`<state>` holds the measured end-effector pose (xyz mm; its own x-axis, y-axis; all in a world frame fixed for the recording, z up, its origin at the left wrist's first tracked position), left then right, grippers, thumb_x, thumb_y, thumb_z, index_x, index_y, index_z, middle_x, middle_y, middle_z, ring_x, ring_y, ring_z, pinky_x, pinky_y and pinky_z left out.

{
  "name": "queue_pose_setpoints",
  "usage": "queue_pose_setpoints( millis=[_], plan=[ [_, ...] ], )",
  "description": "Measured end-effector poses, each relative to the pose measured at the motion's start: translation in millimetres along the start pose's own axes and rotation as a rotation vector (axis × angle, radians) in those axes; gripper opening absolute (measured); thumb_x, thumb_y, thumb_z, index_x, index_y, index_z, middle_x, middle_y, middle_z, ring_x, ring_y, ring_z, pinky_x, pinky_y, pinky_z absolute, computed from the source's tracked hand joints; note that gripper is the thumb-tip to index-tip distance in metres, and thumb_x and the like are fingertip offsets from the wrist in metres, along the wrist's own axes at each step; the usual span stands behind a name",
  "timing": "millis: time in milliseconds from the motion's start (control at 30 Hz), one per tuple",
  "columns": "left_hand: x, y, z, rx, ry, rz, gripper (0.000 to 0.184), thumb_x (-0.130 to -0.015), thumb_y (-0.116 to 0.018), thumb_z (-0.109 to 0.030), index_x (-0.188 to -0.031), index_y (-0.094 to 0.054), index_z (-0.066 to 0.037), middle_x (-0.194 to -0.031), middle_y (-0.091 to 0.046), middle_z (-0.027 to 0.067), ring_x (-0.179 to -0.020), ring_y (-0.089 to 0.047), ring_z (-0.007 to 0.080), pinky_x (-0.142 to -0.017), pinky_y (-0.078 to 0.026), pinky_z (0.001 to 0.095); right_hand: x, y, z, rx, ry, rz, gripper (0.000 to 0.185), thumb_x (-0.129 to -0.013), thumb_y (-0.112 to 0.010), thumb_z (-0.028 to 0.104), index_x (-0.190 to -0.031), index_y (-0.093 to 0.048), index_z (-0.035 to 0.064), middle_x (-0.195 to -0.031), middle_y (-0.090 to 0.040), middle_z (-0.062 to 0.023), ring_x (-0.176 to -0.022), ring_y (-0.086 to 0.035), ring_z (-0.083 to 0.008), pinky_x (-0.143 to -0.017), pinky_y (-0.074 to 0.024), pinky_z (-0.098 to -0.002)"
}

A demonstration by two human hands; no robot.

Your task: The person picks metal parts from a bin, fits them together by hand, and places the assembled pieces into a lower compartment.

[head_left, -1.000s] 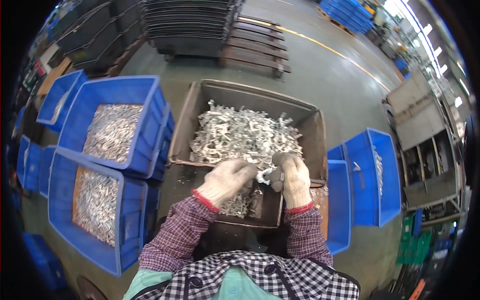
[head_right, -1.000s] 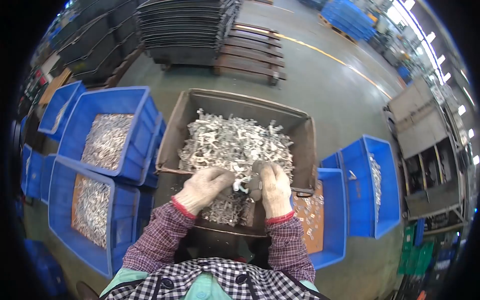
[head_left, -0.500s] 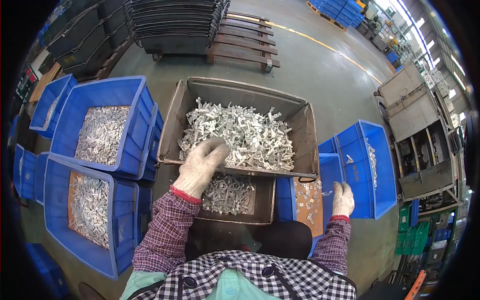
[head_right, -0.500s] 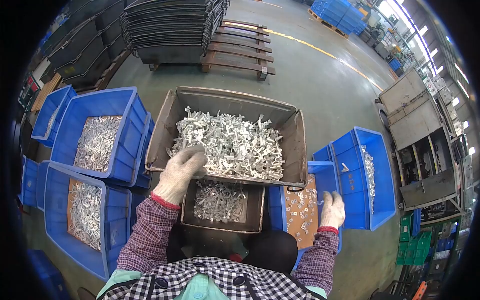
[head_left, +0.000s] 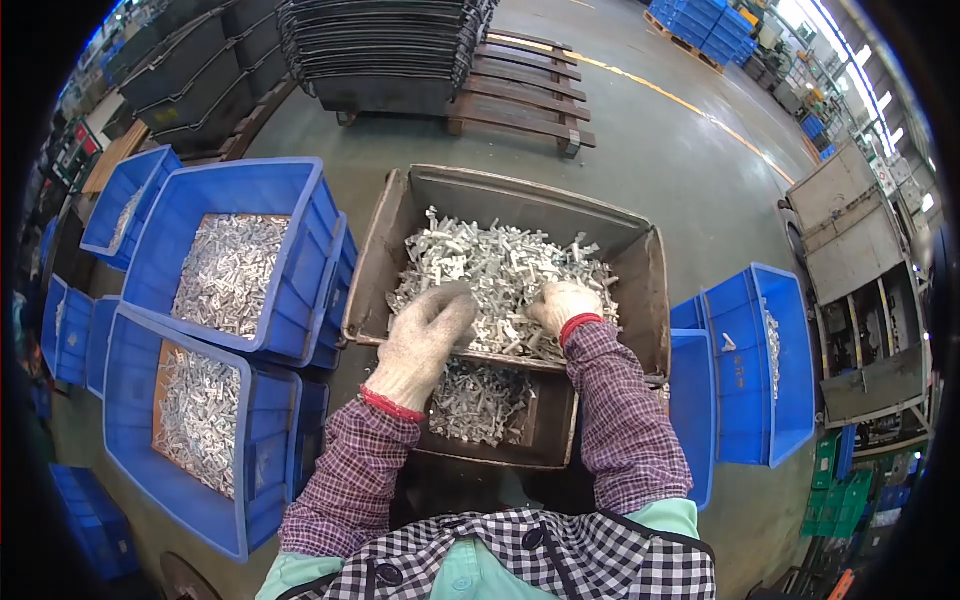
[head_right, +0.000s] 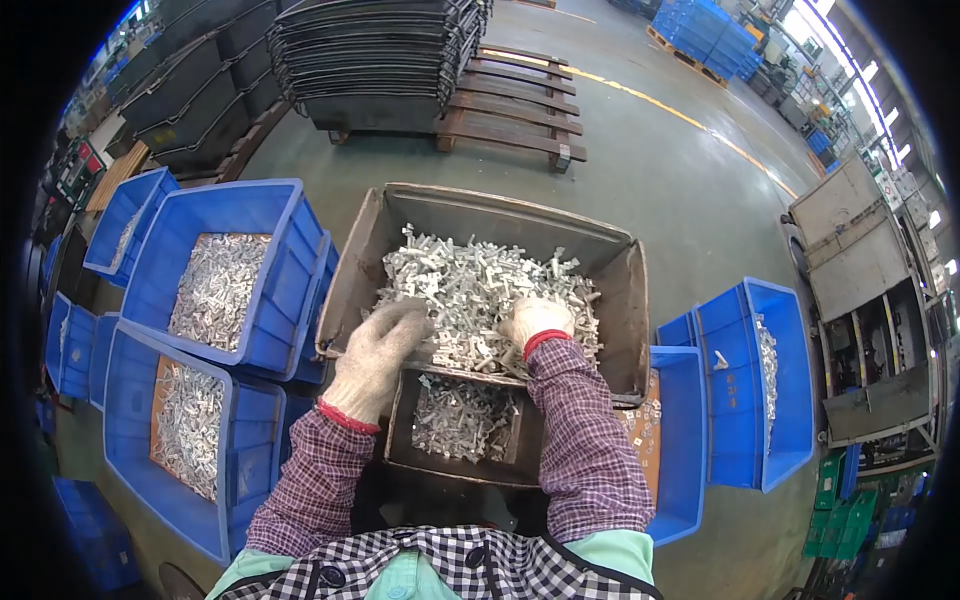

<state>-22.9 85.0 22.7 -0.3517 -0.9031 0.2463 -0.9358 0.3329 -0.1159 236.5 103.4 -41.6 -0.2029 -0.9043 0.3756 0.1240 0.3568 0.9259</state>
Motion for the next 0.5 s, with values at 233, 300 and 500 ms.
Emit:
queue_pose_setpoints(
  millis=[233,300,500],
  plan=[
    [0.0,2.7,5.3,0.029,0.019,-0.07,0.054,-0.103,-0.064,-0.029,-0.144,-0.054,0.004,-0.119,-0.069,0.0147,-0.1,-0.072,0.0227,-0.087,-0.06,0.0331,57.8,42.8,24.5,-0.099,0.182,-0.279,0.033,-0.093,-0.067,0.039,-0.103,-0.075,0.0088,-0.09,-0.074,-0.0161,-0.089,-0.073,-0.035,-0.079,-0.0558,-0.0477],
    [0.1,-4.3,7.8,-0.014,0.065,-0.044,0.054,-0.104,-0.062,-0.03,-0.147,-0.053,0.002,-0.121,-0.069,0.0144,-0.098,-0.072,0.0227,-0.085,-0.06,0.033,94.0,54.2,34.2,-0.095,0.293,-0.529,0.03,-0.09,-0.073,0.036,-0.102,-0.072,0.0092,-0.078,-0.07,-0.0123,-0.077,-0.071,-0.0325,-0.068,-0.0546,-0.0458],
    [15.5,-28.9,16.8,0.053,0.159,0.055,0.069,-0.099,-0.064,-0.052,-0.145,-0.054,-0.001,-0.122,-0.069,0.0115,-0.092,-0.072,0.0173,-0.086,-0.056,0.0317,152.0,64.8,59.5,-0.2,0.49,-0.832,0.037,-0.083,-0.081,0.031,-0.112,-0.071,0.0105,-0.081,-0.071,-0.0088,-0.072,-0.071,-0.0251,-0.061,-0.0561,-0.0376]
  ],
)
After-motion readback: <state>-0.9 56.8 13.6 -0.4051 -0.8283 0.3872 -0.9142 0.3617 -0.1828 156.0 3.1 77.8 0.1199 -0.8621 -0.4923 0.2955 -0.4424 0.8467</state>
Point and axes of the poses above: each hand's wrist, its own x-axis away from the middle knuckle, its own y-axis out of the back of the hand, z = x × y, the point moved 3 cm from there along -x, towards the middle knuckle
